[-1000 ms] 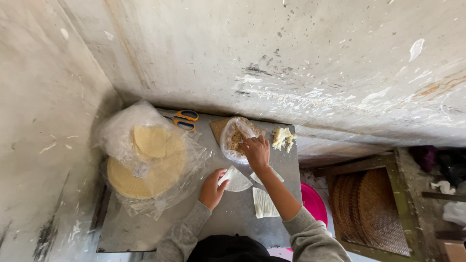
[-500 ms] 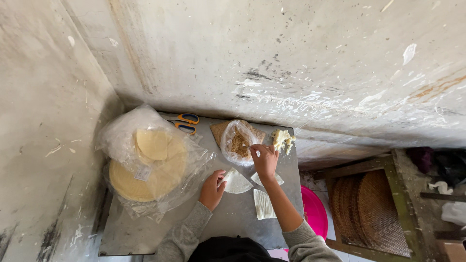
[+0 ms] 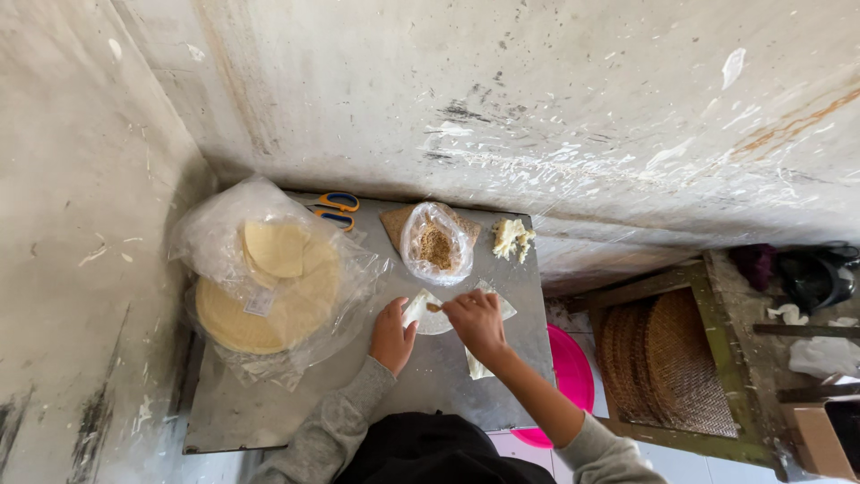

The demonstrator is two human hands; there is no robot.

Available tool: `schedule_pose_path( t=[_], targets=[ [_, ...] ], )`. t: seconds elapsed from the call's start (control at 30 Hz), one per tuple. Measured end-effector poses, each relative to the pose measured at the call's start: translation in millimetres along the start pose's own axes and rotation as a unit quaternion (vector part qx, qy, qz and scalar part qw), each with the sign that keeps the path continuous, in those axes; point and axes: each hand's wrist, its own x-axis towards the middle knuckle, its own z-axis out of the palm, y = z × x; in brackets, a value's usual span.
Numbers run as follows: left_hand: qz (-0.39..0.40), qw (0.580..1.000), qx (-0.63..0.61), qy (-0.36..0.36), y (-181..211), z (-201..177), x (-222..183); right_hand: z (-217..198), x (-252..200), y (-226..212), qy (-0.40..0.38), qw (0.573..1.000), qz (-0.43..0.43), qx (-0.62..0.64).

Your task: The person prepares multiple food items by placing a small amount of brown filling onto a white wrapper, folding the wrapper into a small roll or pocket, and then placing the finished items into a pink bowl.

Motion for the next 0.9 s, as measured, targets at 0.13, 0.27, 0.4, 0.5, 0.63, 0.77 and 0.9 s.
schedule_pose_path(
  t=[0.13,0.27,0.4,0.5,0.63,0.77,0.9],
  targets=[
    [0.022,0.999,0.021,0.013,1,2,-3,-5,8,-11,-0.084,0.985,-0.125,-0.083],
    [0.009,0.999,0.050,-0.003,4,2,-5,-11,21,-21,-0.151,0.952,-0.216,-0.157],
    [0.039,0.997,0.071,0.016,2,2,-7,-14,28,-23,-0.216,0.927,-0.238,-0.191],
    [0.067,0.994,0.079,0.042,-1,6,-9,-17,29,-15,-0.251,0.922,-0.216,-0.202],
    [0.057,0.995,0.056,0.052,-4,7,-11,-21,44,10,-0.246,0.961,-0.074,-0.098],
    [0.065,0.997,0.015,0.028,-1,5,-12,-23,72,35,-0.209,0.974,0.086,-0.015],
    [0.074,0.997,0.020,-0.010,8,-4,-12,-9,90,52,-0.045,0.981,0.148,0.113]
  ],
)
